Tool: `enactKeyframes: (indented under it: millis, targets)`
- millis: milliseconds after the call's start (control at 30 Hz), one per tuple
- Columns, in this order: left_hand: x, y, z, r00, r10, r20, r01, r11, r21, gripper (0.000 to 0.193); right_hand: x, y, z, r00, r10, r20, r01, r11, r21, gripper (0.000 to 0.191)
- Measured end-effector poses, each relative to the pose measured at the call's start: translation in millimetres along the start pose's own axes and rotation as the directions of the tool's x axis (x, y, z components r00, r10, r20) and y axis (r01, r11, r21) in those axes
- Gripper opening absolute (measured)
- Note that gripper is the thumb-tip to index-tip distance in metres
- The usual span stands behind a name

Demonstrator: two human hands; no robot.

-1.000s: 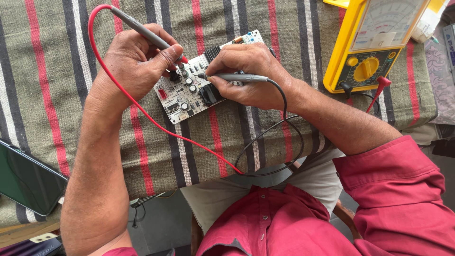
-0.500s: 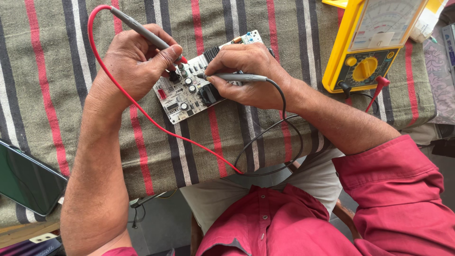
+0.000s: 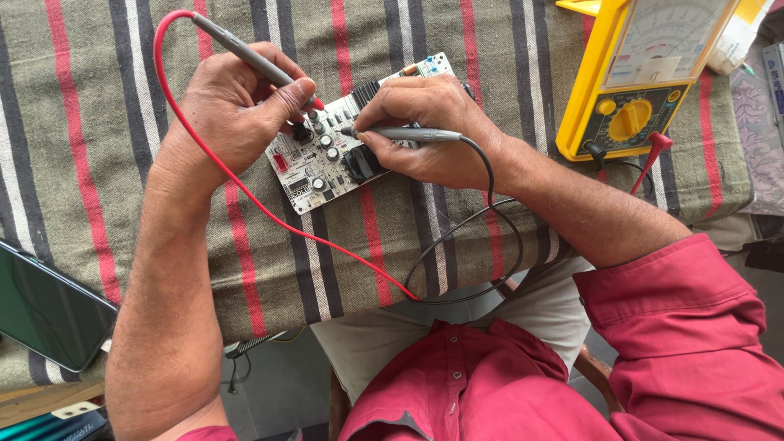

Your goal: The person uses a multimeter to test various points on a circuit board. They flip the board over to test the backside and then return to the front, repeatedly touching different components with the multimeter probes.

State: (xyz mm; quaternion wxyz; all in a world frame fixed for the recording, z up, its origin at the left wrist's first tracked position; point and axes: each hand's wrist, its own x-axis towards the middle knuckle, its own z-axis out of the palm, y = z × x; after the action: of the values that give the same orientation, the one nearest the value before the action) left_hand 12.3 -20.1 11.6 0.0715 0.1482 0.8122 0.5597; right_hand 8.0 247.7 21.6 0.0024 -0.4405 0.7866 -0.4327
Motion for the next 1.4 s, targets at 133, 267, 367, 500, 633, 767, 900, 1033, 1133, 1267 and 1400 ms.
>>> enactKeyframes:
  millis: [133,267,367,500,633,767,900,1033,1133,1267,1400]
  targets:
    - [-1.2,0.8,1.0,1.0,-0.009,-0.012,0.009,1.0,0.004,0.011,-0.3,-0.7,0.4,1.0,0.02,0.005,-0.02,1.0,0.011,0.008]
    - [-0.8,1.2,0.3,1.0,-0.002,-0.006,0.002,1.0,-0.004,0.011,-0.2,-0.9,0.0,1.0,0.009,0.002,-0.009,1.0,0.01,0.008]
    - [-1.0,1.4,0.2,1.0,0.003,-0.003,-0.003,1.0,-0.01,0.01,-0.3,-0.9,-0.2,1.0,0.012,0.003,-0.012,1.0,0.017,0.008]
    - [-1.1,1.2,0.4,1.0,-0.006,-0.006,0.006,1.0,-0.001,0.011,-0.7,-0.5,0.0,1.0,0.01,0.001,-0.01,1.0,0.016,0.009]
    - [-1.1,0.5,-0.2,1.0,-0.011,-0.004,0.011,1.0,0.004,0.01,-0.6,0.2,0.5,1.0,0.009,0.001,-0.009,1.0,0.01,0.009]
    - [0.0,0.3,-0.1,1.0,-0.006,-0.002,0.006,1.0,-0.005,0.011,-0.2,0.4,0.3,1.0,0.011,0.001,-0.011,1.0,0.012,0.009]
    - [-0.5,1.0,-0.1,1.0,-0.019,-0.008,0.019,0.999,0.028,0.011,-0.8,-0.4,-0.2,1.0,-0.003,-0.004,0.003,1.0,0.001,0.008]
    - [0.5,1.4,0.0,1.0,-0.008,-0.001,0.008,1.0,0.011,0.011,-0.1,-0.9,-0.1,1.0,-0.013,-0.004,0.013,1.0,0.0,0.008]
    - [-0.7,1.8,-0.1,1.0,-0.008,-0.009,0.008,0.999,0.033,0.011,-0.6,-1.0,0.1,1.0,0.006,-0.001,-0.006,1.0,0.005,0.008]
    - [-0.2,0.9,0.3,1.0,0.01,0.002,-0.01,1.0,-0.008,0.01,-1.6,1.0,0.9,1.0,0.02,0.001,-0.02,1.0,0.006,0.009]
    - [-1.1,-4.0,-0.2,0.999,0.05,-0.012,-0.05,0.998,-0.027,0.007,-0.7,2.2,0.5,0.998,-0.061,-0.024,0.06,0.996,-0.061,0.011]
